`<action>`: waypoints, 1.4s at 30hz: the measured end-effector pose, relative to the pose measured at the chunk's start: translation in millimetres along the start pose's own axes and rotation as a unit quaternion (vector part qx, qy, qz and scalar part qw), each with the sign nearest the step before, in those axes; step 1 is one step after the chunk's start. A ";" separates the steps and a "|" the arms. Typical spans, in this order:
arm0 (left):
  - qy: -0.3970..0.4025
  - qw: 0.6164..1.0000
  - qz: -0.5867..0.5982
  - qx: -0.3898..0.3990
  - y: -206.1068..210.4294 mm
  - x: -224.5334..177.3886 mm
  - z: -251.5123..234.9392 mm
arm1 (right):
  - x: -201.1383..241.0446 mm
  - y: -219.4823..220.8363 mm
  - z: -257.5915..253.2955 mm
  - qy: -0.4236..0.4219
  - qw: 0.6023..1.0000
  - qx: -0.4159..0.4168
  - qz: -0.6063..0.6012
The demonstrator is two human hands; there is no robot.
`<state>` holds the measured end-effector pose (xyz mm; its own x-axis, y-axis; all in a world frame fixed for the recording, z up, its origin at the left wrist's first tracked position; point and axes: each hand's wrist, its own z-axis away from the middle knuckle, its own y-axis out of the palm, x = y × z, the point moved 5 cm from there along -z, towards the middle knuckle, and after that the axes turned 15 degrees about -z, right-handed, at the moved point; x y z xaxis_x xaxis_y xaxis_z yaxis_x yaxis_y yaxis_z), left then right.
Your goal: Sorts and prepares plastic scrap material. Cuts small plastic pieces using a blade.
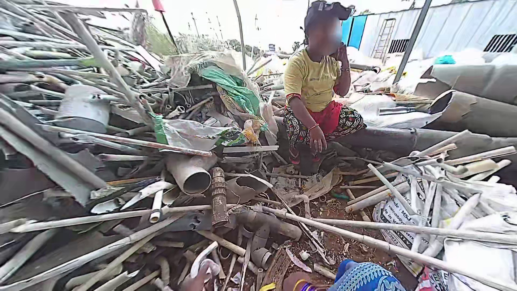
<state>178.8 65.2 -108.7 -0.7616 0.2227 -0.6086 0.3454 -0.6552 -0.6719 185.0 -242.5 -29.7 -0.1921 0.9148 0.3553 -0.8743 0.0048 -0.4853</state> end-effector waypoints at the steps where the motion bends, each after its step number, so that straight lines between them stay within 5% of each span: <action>1: 0.020 0.999 0.026 0.003 -10.8 -9.2 15.0 | -2.2 0.7 3.6 -0.009 1.000 -0.003 0.000; 5: 0.084 0.991 0.101 0.031 -51.6 -30.5 88.7 | -12.0 8.8 9.1 -0.035 0.999 -0.018 0.008; 8: 0.104 0.968 0.222 0.044 -81.1 -33.8 158.5 | -19.6 -13.4 2.6 -0.044 0.985 -0.090 -0.140; 10: 0.117 0.938 0.318 0.069 -89.4 -29.0 197.2 | -23.1 -29.6 3.5 -0.122 0.907 -0.156 -0.372; 13: 0.107 0.906 0.397 0.101 -77.7 -16.2 229.5 | -13.6 -25.8 26.5 -0.203 0.734 -0.109 -0.639; 21: 0.112 0.862 0.459 0.183 -26.3 -10.9 227.4 | 24.1 22.4 45.6 -0.200 0.602 -0.051 -0.771; 23: 0.104 0.851 0.487 0.167 -18.3 -10.2 221.5 | 31.4 45.2 40.8 -0.196 0.599 -0.004 -0.777; 29: 0.116 0.843 0.506 0.140 -18.6 -20.1 207.6 | 48.1 70.4 37.3 -0.284 0.718 0.044 -0.634; 32: 0.110 0.840 0.515 0.134 -32.8 -24.9 198.8 | 49.0 67.9 40.0 -0.299 0.704 0.053 -0.641; 34: 0.094 0.852 0.513 0.042 -65.5 -25.9 189.5 | 50.7 56.7 42.8 -0.319 0.666 0.037 -0.673; 38: 0.136 0.890 0.283 -0.331 -179.8 29.1 217.7 | 43.9 27.5 51.6 -0.339 0.644 -0.111 -0.677; 40: 0.126 0.857 0.081 -0.493 -239.7 74.2 260.7 | 36.2 14.0 48.6 -0.350 0.650 -0.175 -0.652; 42: 0.025 0.782 -0.115 -0.612 -285.4 122.8 311.0 | 30.2 3.9 38.1 -0.363 0.639 -0.190 -0.651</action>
<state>-183.8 55.0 139.6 -0.8686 0.2812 -0.4081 0.4925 0.5811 -0.6479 158.9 -230.2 9.6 0.3119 -0.3924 0.8653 -0.3587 0.7947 0.4897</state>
